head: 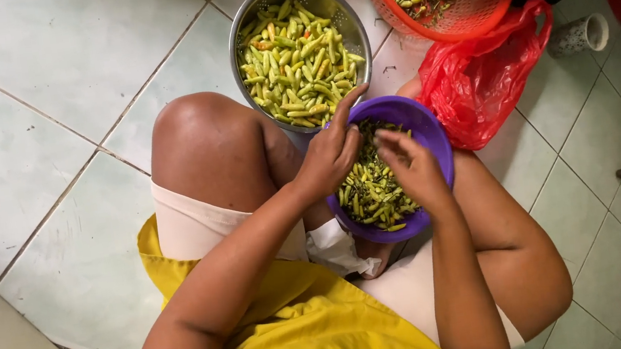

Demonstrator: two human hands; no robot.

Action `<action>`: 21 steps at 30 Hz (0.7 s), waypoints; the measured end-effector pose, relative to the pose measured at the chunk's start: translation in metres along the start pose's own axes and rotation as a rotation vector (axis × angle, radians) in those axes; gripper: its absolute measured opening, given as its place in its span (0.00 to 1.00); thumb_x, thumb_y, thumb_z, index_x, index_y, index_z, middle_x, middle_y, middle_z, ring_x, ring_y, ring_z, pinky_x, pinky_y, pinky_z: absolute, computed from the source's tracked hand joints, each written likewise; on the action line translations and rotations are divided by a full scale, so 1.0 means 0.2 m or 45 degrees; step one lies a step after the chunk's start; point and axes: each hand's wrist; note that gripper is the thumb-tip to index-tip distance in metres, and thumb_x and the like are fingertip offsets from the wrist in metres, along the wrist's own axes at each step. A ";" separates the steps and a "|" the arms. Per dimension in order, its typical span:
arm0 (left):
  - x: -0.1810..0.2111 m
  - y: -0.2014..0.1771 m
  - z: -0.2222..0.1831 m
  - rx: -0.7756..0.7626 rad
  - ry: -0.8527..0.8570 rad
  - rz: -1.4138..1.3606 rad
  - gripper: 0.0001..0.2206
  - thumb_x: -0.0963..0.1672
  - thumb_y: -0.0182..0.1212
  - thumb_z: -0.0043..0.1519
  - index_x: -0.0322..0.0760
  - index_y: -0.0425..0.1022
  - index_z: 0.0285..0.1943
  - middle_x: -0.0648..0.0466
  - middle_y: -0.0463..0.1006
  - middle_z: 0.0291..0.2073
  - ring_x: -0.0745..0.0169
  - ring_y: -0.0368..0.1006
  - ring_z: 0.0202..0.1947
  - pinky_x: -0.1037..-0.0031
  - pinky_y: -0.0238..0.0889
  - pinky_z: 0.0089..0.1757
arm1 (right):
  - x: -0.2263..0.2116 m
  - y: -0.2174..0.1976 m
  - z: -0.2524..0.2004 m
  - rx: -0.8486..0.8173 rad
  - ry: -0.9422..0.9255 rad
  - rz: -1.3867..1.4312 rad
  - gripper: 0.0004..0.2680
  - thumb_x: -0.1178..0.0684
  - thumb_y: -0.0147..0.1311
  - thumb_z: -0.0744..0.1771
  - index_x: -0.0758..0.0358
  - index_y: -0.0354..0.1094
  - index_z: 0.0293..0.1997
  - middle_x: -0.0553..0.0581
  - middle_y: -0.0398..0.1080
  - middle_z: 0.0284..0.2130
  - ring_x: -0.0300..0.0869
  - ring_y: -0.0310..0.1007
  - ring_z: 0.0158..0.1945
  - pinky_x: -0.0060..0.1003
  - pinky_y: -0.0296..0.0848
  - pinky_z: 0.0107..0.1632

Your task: Sorting and de-stemming green chili peppers by hand while sitting on the floor.

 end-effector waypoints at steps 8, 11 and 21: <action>-0.06 0.04 0.01 -0.043 0.084 0.036 0.24 0.42 0.33 0.72 0.47 0.50 0.79 0.50 0.72 0.18 0.62 0.57 0.14 0.69 0.60 0.26 | 0.34 0.29 0.03 -0.034 0.039 -0.384 0.17 0.52 0.59 0.68 0.56 0.66 0.65 0.60 0.75 0.50 0.49 0.75 0.55 0.45 0.76 0.56; -0.07 0.04 0.00 -0.078 0.054 0.065 0.23 0.42 0.33 0.72 0.47 0.54 0.78 0.53 0.70 0.17 0.65 0.55 0.13 0.71 0.59 0.25 | 0.30 0.26 -0.01 -0.094 0.029 -0.370 0.18 0.52 0.61 0.68 0.58 0.67 0.66 0.60 0.74 0.48 0.48 0.75 0.53 0.48 0.74 0.55; -0.12 0.08 0.03 -0.315 -0.063 0.177 0.18 0.42 0.39 0.70 0.44 0.64 0.69 0.58 0.69 0.13 0.67 0.55 0.11 0.74 0.55 0.24 | 0.44 0.07 -0.22 0.111 0.105 0.375 0.15 0.60 0.62 0.67 0.61 0.70 0.60 0.54 0.77 0.42 0.28 0.75 0.37 0.29 0.78 0.47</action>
Point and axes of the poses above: each hand's wrist, its own z-axis towards the middle knuckle, its own y-axis out of the palm, x = y × z
